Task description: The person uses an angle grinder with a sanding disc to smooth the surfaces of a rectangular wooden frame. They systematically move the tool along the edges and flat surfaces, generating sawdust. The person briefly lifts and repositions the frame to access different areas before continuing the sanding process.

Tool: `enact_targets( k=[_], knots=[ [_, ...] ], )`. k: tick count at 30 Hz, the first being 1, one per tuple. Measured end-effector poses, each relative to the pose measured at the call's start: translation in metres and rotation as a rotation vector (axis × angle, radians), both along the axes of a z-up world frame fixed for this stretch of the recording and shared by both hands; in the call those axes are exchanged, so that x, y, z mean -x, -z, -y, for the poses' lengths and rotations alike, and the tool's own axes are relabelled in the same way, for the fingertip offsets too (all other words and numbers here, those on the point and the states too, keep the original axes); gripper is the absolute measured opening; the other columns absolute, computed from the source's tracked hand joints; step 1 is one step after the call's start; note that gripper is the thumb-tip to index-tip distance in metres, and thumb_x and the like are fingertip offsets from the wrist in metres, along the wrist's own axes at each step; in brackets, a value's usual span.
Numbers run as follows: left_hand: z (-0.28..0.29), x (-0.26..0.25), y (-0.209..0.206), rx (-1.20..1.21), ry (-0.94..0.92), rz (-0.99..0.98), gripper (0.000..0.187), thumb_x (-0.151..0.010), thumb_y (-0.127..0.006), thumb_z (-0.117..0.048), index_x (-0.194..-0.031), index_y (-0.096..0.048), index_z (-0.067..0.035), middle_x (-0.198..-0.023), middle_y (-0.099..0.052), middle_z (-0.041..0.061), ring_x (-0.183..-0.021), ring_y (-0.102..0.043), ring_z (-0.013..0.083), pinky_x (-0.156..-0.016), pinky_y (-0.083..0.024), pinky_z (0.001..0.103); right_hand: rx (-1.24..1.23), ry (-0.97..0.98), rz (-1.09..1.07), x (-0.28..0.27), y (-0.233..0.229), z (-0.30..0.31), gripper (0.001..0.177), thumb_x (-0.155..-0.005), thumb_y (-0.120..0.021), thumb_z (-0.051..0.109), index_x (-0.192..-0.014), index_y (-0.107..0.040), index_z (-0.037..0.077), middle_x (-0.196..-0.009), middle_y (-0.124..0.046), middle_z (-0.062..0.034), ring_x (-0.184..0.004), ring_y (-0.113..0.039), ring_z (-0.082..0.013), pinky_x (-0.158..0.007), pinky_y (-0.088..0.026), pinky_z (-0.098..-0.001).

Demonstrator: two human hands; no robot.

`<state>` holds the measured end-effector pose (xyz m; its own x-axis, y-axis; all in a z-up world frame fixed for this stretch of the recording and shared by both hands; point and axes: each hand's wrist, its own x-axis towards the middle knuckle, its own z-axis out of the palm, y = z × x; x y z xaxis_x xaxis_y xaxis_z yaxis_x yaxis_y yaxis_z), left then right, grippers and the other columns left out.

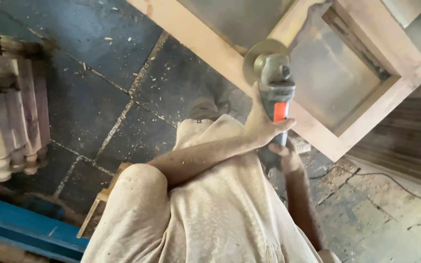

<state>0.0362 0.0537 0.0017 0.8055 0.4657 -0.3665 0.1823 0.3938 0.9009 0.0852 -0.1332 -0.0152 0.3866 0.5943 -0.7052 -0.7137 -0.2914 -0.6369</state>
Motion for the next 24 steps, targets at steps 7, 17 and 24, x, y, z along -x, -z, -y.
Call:
enact_targets(
  k=[7, 17, 24],
  knots=[
    [-0.012, 0.042, -0.007, 0.077, -0.143, 0.107, 0.131, -0.080, -0.086, -0.018, -0.160, 0.016, 0.004, -0.144, -0.049, 0.025, -0.132, -0.054, 0.0338, -0.111, -0.048, 0.043, -0.081, -0.078, -0.019, 0.036, 0.007, -0.013, 0.068, -0.085, -0.072, 0.019, -0.143, -0.048, -0.008, -0.114, -0.064, -0.0161, -0.098, -0.065, -0.0271, -0.081, -0.056, -0.0392],
    [-0.127, 0.071, -0.009, 0.132, -0.125, -0.017, 0.138, -0.075, -0.085, -0.020, -0.155, 0.027, 0.001, -0.133, -0.053, 0.017, -0.121, -0.061, 0.0272, -0.103, -0.054, 0.041, -0.006, -0.109, -0.004, 0.056, -0.006, -0.144, 0.076, -0.076, -0.073, 0.021, -0.143, -0.045, -0.001, -0.118, -0.064, -0.0123, -0.101, -0.068, -0.0233, -0.085, -0.060, -0.0356],
    [-0.221, 0.073, 0.018, 0.157, -0.238, 0.049, 0.137, -0.076, -0.086, -0.021, -0.158, 0.021, 0.001, -0.131, -0.055, 0.019, -0.119, -0.062, 0.0279, -0.102, -0.056, 0.040, 0.009, -0.256, 0.041, 0.047, -0.008, -0.262, 0.058, -0.077, -0.073, 0.028, -0.124, -0.056, -0.003, -0.095, -0.068, -0.0147, -0.073, -0.070, -0.0239, -0.065, -0.063, -0.0368]
  ],
)
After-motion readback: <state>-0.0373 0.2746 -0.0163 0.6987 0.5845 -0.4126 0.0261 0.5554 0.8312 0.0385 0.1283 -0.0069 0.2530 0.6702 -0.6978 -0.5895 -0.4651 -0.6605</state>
